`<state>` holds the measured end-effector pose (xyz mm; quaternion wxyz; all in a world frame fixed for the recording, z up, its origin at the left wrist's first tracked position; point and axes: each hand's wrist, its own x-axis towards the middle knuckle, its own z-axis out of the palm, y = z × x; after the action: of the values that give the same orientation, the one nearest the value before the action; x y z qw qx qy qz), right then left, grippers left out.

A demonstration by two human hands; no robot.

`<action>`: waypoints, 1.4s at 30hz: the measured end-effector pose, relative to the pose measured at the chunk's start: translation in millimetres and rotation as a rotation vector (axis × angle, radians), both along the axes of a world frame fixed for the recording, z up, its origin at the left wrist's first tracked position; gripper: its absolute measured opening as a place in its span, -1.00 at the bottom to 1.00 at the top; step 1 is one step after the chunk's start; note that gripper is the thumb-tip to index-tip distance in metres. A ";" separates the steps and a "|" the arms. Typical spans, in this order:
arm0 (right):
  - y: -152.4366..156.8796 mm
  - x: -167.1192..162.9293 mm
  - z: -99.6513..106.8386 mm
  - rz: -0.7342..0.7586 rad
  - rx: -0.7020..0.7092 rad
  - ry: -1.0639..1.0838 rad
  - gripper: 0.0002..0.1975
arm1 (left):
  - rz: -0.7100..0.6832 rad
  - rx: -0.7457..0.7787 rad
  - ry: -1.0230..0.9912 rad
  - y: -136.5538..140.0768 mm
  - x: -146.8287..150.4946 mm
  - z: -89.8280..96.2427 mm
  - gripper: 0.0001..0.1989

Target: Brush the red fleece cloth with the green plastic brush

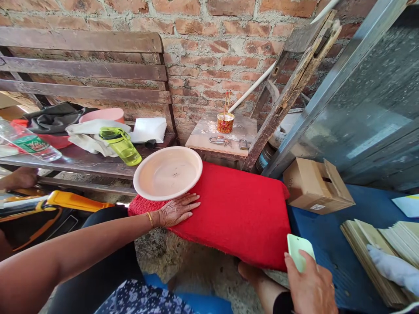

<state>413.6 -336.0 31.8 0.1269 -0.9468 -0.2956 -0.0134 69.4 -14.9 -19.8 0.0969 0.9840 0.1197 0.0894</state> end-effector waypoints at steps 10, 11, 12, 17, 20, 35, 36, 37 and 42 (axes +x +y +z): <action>67.8 -110.6 -13.9 0.583 0.205 0.173 -0.65 | -0.002 -0.010 0.010 0.0 -0.4 7.3 -0.54; 65.7 -108.1 -14.8 0.577 0.200 0.153 -0.65 | 0.002 -0.016 0.006 -0.2 -0.3 7.7 -0.54; 60.5 -100.6 -15.3 0.553 0.197 0.132 -0.64 | 0.005 -0.021 0.003 -0.4 -0.2 8.1 -0.55; 8.5 -26.8 -12.5 0.270 0.097 0.043 -0.47 | 0.007 -0.023 -0.001 -1.0 0.4 8.6 -0.55; -8.1 -1.4 -6.5 0.076 0.008 -0.027 -0.38 | 0.005 -0.006 0.006 -1.2 0.6 8.3 -0.55; 147.9 -147.4 8.0 0.755 0.079 0.157 -0.73 | 0.015 -0.019 -0.016 -1.3 -0.2 4.3 -0.54; 144.8 -137.1 4.4 0.729 0.084 0.165 -0.73 | 0.016 -0.021 -0.015 -1.3 0.0 4.3 -0.54; 139.0 -122.7 0.5 0.693 0.091 0.171 -0.73 | 0.016 -0.024 -0.016 -1.3 0.1 4.3 -0.54; 79.4 -26.0 -12.0 0.402 0.105 0.142 -0.60 | 0.008 -0.022 -0.033 -1.2 1.1 3.6 -0.55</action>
<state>387.6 -256.7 19.8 0.1968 -0.8593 -0.4678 0.0635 70.5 -16.1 -16.2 0.1092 0.9808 0.1230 0.1048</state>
